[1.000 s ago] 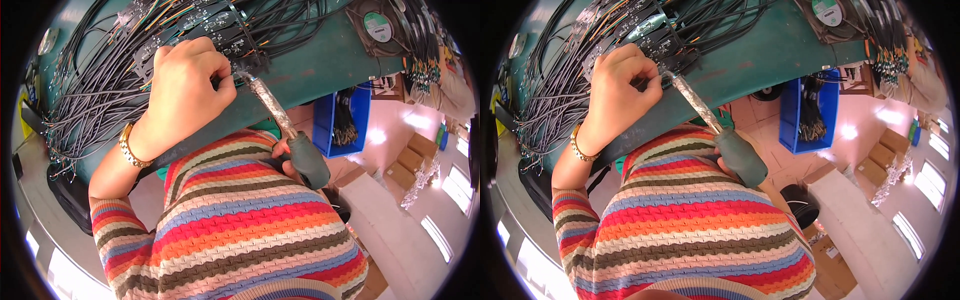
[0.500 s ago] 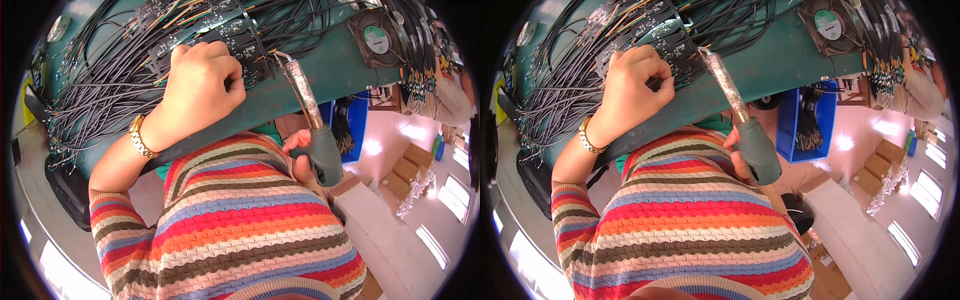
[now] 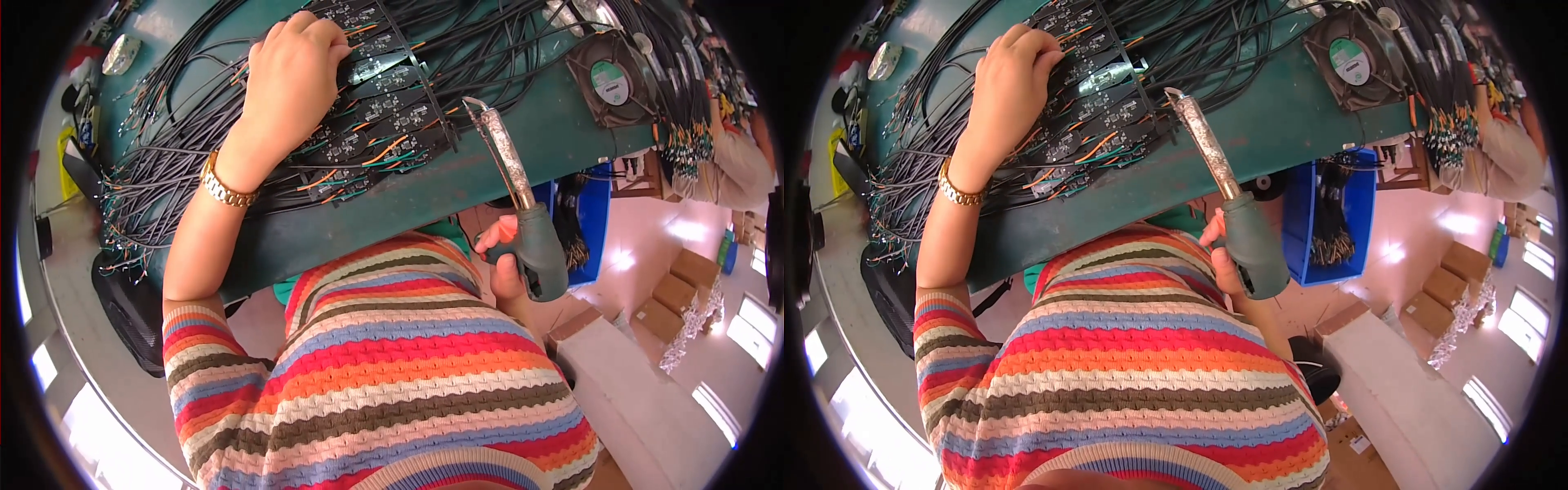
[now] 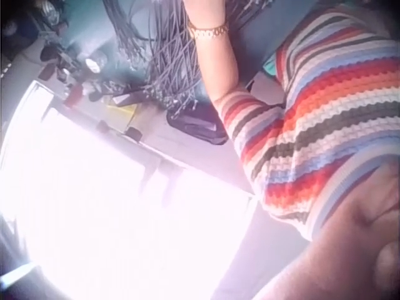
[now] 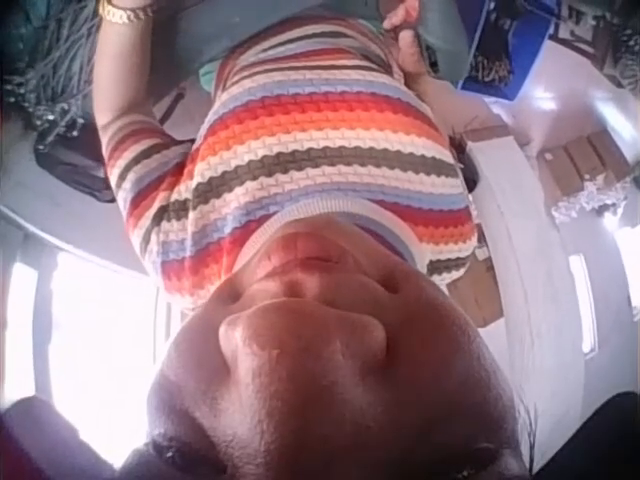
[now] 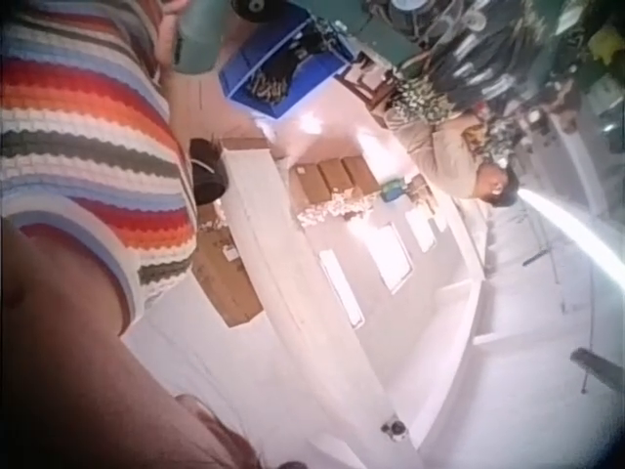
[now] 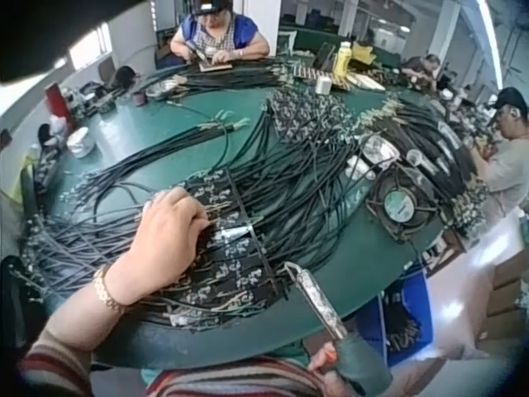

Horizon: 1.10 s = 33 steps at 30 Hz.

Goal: The person solders wires onto circuit boards using a soldering tool, positioning the wire connections by hand and applying heat with the tool across the circuit board array.

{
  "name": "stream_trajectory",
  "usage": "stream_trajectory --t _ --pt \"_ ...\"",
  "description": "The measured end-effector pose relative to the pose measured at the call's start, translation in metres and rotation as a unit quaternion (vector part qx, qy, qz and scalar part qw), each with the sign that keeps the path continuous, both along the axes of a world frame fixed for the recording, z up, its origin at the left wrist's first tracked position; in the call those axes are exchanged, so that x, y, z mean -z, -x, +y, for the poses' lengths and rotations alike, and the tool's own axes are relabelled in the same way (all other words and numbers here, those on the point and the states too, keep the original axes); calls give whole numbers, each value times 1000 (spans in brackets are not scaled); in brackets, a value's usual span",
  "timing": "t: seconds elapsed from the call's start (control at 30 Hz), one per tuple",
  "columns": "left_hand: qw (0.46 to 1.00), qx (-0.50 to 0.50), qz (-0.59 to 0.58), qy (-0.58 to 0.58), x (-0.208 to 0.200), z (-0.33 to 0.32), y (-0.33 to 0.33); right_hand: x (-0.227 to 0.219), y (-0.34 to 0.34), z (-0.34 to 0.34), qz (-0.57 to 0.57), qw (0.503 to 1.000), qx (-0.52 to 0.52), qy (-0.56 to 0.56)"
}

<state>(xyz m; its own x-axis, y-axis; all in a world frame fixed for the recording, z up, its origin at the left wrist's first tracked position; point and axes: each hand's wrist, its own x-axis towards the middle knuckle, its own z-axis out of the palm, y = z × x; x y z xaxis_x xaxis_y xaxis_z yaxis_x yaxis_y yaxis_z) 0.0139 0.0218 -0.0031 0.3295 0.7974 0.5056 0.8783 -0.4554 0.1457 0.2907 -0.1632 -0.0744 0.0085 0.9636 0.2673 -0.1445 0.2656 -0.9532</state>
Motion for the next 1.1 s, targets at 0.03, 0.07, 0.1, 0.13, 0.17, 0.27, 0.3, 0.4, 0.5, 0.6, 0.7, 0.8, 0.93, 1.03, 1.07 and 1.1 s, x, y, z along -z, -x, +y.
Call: stream_trajectory --t 0.03,0.07,0.1,0.13,0.17,0.27,0.3,0.4,0.5,0.6,0.7,0.8,0.93,1.03,1.07,1.1 --pt "1000 3 1 1 0 1 0 -3 2 0 13 1000 10 16" --pt "999 27 -42 -9 0 0 -1 -6 3 1 14 1000 13 17" --pt "995 51 -84 -18 -1 -1 -1 -9 4 3 4 1000 4 29" --pt "995 54 -84 -16 -3 -6 -3 -14 4 6 -7 999 -4 41" --pt "988 81 -131 4 -7 -14 -7 -17 4 9 -17 998 -14 52" --pt "966 86 -214 118 -10 -33 -18 -17 5 16 -35 996 -33 76" --pt "964 83 -203 149 -9 -34 -18 -13 6 17 -18 996 -57 70" --pt "971 62 -205 110 -3 -27 -17 -18 10 24 -30 993 -95 56" --pt "976 53 -186 99 3 -23 -14 -23 20 23 -36 991 -105 76" --pt "974 54 -190 113 4 -26 -14 -32 26 25 -8 991 -100 84" --pt "975 67 -188 95 7 -24 -12 -36 26 30 -8 997 -67 33" --pt "978 73 -177 87 6 -25 -14 -38 29 34 37 999 -25 15" --pt "976 40 -170 132 1 -27 -16 -34 24 33 95 990 -59 89" --pt "968 70 -212 118 -1 -26 -14 -32 23 28 93 985 -88 119" --pt "968 68 -212 120 -2 -27 -14 -32 23 29 64 989 -88 102" --pt "961 69 -229 140 -2 -29 -15 -31 23 29 34 992 -89 84"
